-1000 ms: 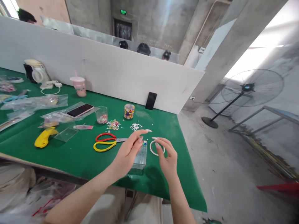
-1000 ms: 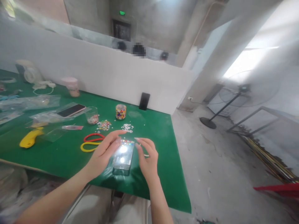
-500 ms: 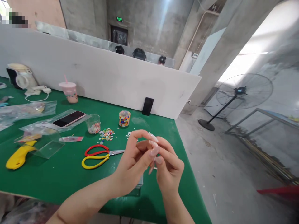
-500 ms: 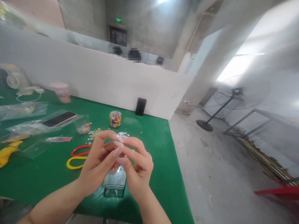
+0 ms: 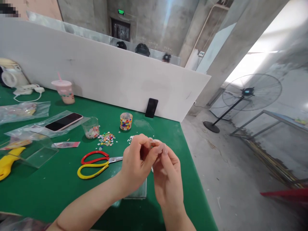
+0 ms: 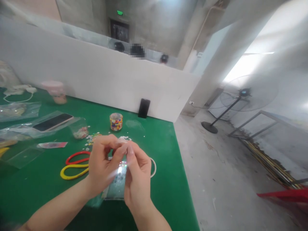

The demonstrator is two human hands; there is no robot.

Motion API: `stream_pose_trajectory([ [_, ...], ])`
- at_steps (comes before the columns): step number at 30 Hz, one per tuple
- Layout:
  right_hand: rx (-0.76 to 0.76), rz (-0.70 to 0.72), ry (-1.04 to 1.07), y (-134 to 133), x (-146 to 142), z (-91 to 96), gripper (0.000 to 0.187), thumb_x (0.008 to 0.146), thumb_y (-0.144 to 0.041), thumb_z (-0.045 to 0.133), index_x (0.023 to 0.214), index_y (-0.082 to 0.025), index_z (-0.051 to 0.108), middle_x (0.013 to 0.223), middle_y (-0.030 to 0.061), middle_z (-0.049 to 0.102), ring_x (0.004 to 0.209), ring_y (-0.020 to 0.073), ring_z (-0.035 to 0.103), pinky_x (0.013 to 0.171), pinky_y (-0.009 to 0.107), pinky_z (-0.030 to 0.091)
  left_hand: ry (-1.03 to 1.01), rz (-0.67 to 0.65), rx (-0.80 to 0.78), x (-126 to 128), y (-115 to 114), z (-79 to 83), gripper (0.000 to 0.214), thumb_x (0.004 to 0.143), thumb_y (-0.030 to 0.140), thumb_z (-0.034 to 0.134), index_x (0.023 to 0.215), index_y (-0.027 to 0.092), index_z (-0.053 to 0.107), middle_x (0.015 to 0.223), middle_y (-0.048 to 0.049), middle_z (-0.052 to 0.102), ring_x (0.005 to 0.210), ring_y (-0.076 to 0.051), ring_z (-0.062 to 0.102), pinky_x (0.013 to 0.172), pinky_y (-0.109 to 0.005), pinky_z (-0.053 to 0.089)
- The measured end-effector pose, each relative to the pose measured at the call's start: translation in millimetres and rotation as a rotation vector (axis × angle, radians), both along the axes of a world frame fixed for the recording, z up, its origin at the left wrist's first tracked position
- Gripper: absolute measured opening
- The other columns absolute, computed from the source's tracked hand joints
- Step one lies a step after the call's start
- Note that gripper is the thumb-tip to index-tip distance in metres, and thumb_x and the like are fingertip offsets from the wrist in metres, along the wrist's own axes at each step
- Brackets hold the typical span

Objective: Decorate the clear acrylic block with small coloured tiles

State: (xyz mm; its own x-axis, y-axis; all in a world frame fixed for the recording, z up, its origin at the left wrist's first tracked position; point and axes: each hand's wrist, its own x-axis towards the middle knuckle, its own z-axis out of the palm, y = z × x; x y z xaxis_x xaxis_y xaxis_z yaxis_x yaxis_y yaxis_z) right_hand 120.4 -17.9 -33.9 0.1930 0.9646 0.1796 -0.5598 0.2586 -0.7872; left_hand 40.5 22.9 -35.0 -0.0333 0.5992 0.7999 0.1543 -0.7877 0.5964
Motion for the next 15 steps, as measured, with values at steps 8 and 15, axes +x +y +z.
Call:
stream_pose_trajectory([
  [8, -0.044, -0.113, 0.08, 4.0, 7.0, 0.3, 0.016, 0.079, -0.042, 0.075, 0.085, -0.028, 0.08, 0.09, -0.0021, 0.074, 0.087, 0.0099, 0.066, 0.082, 0.018, 0.054, 0.355, -0.117, 0.227, -14.5, 0.7, 15.7, 0.013, 0.092, 0.009, 0.043, 0.089, 0.018, 0.053, 0.071, 0.0008, 0.06, 0.058, -0.009, 0.053, 0.055, -0.017, 0.045],
  [15, 0.076, -0.072, -0.046, -1.6, 8.4, 4.0, 0.014, 0.085, -0.039, 0.07, 0.088, -0.029, 0.08, 0.089, -0.0032, 0.071, 0.084, 0.0075, 0.066, 0.079, 0.014, 0.053, 0.557, -0.12, 0.247, -23.9, -4.0, 22.0, 0.01, 0.092, 0.013, 0.041, 0.091, 0.018, 0.05, 0.065, 0.0032, 0.06, 0.047, -0.008, 0.049, 0.044, -0.018, 0.039],
])
